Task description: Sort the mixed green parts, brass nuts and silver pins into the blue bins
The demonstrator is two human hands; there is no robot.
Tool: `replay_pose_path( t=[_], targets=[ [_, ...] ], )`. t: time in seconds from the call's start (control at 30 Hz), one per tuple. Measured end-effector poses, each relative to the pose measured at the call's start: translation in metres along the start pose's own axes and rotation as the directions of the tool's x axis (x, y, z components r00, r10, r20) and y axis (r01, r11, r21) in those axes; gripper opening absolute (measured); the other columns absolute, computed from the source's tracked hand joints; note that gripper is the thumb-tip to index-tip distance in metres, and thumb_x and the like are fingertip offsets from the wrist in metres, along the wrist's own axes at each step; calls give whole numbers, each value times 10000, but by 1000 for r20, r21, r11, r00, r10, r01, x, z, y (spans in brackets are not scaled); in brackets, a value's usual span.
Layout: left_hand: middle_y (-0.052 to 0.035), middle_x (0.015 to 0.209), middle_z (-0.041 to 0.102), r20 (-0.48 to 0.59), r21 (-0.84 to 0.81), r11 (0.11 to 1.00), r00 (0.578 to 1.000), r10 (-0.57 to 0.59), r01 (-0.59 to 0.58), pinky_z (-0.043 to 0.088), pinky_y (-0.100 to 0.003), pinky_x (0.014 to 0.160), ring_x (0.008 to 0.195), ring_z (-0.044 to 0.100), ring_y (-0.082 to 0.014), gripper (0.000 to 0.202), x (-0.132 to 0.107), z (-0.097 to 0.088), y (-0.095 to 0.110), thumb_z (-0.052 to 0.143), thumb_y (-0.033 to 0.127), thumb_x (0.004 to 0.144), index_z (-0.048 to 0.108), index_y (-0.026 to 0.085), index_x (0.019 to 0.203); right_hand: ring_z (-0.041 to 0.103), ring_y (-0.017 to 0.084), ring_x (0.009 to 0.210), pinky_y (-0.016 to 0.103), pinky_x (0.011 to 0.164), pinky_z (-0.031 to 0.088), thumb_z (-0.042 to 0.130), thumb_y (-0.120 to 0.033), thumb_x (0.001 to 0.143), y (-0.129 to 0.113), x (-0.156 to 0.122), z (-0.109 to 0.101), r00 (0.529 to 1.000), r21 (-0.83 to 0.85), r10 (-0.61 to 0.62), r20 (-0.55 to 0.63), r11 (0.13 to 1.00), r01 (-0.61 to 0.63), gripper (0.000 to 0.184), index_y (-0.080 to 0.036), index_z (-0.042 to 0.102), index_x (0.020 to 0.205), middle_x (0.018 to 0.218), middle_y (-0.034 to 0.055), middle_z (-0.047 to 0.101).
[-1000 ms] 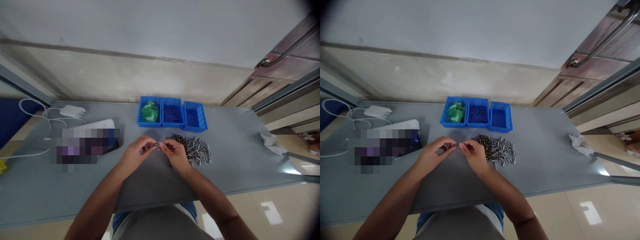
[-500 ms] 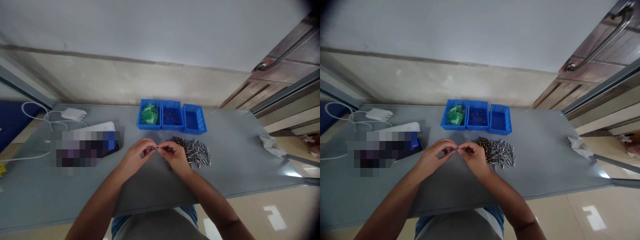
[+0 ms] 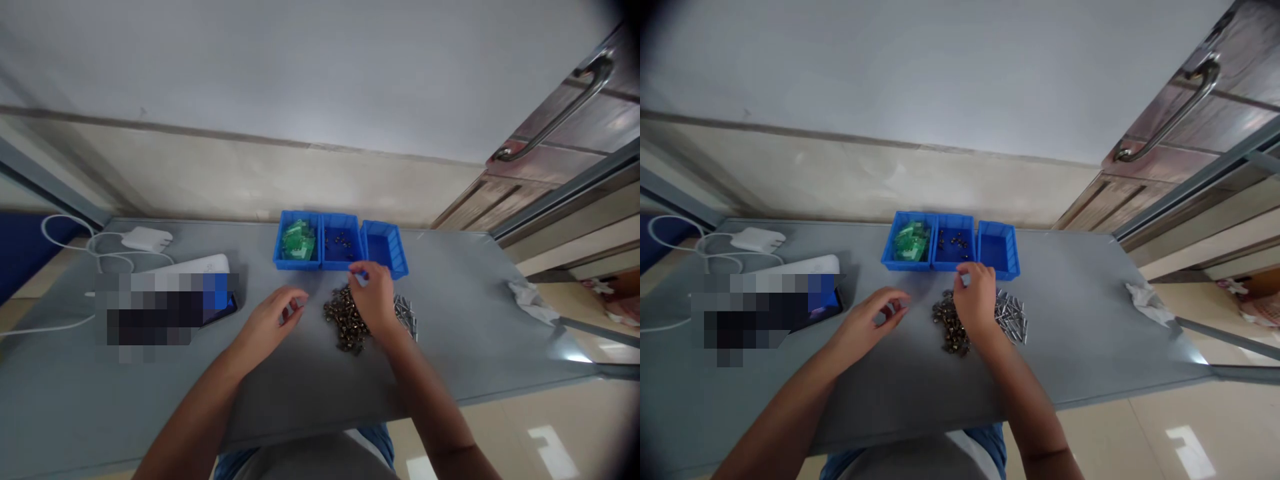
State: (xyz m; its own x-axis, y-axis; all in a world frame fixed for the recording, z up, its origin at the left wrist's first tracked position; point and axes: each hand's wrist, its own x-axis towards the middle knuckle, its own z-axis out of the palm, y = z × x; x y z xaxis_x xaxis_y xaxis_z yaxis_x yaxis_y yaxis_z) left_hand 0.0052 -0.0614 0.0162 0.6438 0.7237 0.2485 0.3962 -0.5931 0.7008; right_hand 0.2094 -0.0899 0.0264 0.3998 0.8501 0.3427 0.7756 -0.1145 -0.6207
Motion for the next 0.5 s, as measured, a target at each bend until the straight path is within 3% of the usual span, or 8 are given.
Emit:
replay_pose_path(
  t=[0.1, 0.23, 0.4, 0.5],
  targets=[
    [-9, 884, 561, -9, -4, 1000, 1000, 1, -1, 467, -215, 611, 708, 549, -100, 178, -1, 2, 0, 465, 146, 815, 491, 219, 976, 489, 225, 795, 372, 731, 364, 594, -229, 687, 12, -17, 15, 984, -142, 29, 173, 990, -4, 126, -176, 641, 791, 812, 84, 613],
    [-10, 898, 566, 19, -5, 1000, 1000, -17, 17, 471, -213, 620, 700, 552, -94, 165, 0, 3, 0, 473, 173, 814, 501, 213, 972, 461, 245, 845, 372, 736, 351, 598, -225, 688, 13, -25, 20, 961, -215, 47, 271, 977, 13, 138, -195, 656, 810, 873, 95, 601],
    [-12, 901, 568, 39, 9, 1000, 999, -26, 26, 475, -221, 646, 711, 555, -96, 157, 0, 5, 0, 475, 182, 816, 503, 206, 968, 452, 251, 892, 378, 764, 345, 548, -170, 716, 10, -24, 21, 949, -182, 73, 308, 983, -17, 137, -187, 648, 809, 856, 94, 611],
    [-9, 899, 569, 45, 21, 999, 998, -36, 36, 476, -219, 643, 708, 558, -97, 162, 0, 5, 0, 473, 193, 818, 505, 211, 976, 458, 247, 902, 389, 789, 345, 539, -163, 721, 9, -26, 22, 966, -116, 69, 247, 992, -41, 133, -183, 642, 802, 878, 95, 613]
  ],
)
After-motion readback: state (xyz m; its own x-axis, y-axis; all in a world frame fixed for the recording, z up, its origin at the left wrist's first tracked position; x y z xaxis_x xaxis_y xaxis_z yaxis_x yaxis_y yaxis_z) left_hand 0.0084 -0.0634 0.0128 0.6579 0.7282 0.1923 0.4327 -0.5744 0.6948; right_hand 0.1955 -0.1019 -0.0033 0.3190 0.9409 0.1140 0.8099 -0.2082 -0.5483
